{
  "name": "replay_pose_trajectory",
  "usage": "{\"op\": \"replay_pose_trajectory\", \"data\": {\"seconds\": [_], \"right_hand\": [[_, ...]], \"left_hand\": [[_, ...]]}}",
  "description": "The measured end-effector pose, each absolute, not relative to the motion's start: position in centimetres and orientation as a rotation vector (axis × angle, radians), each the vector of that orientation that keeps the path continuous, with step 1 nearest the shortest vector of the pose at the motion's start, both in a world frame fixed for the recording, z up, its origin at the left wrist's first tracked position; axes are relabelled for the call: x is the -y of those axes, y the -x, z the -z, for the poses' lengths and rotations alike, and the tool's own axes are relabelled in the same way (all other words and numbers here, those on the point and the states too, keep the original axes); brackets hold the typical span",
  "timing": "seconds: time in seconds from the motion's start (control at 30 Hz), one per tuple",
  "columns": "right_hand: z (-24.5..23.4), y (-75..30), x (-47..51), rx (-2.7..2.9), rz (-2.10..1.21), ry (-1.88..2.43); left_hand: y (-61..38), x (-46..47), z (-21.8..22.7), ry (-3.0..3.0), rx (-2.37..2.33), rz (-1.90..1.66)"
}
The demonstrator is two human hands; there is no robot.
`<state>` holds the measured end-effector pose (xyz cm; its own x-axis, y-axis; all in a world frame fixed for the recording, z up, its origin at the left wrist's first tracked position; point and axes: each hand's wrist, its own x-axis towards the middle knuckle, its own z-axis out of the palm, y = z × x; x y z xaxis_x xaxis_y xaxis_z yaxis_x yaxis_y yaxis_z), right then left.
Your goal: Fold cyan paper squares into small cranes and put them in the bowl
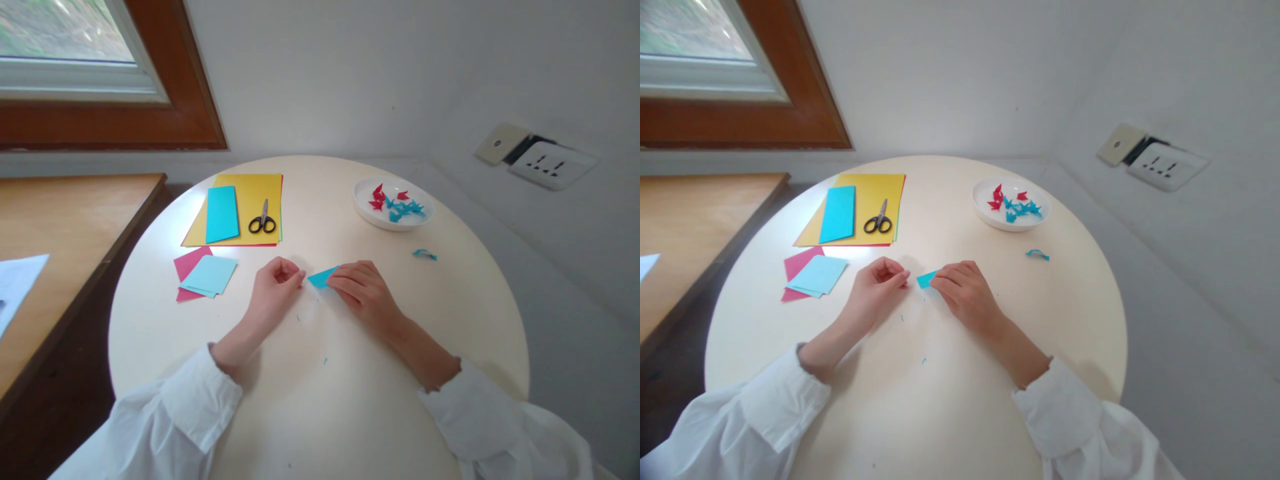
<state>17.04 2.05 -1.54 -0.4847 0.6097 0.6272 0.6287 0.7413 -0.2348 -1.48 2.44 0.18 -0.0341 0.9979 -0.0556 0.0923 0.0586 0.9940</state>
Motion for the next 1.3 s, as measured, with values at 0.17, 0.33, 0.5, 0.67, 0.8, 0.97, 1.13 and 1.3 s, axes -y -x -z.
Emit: {"op": "replay_pose_trajectory", "data": {"seconds": [0.17,0.33,0.5,0.67,0.8,0.97,1.13,1.3], "right_hand": [[2.1,-19.4,-1.3,2.278,-0.211,0.928],[1.9,-20.1,-0.7,2.295,-0.451,0.906],[1.3,-20.1,-0.5,2.266,-0.590,0.947],[1.3,-19.9,-0.9,2.111,-0.621,1.118],[1.2,-19.2,-1.3,2.077,-0.531,1.339],[0.9,-18.4,-1.4,2.084,-0.465,1.448],[1.1,-18.0,-1.5,2.083,-0.395,1.498],[1.3,-17.8,-1.6,2.091,-0.310,1.537]], "left_hand": [[2.3,-0.7,0.3,-2.176,-1.320,-0.995],[1.8,0.8,0.6,-2.522,-1.171,-0.530],[1.4,1.7,-0.2,-2.567,-1.174,-0.238],[1.1,2.4,-0.6,-2.612,-1.134,-0.151],[1.0,2.7,-0.5,-2.626,-1.126,-0.139],[0.9,3.0,-0.2,-2.624,-1.182,-0.170],[0.6,3.3,0.2,-2.645,-1.262,-0.157],[0.4,3.4,0.6,-2.639,-1.305,-0.157]]}}
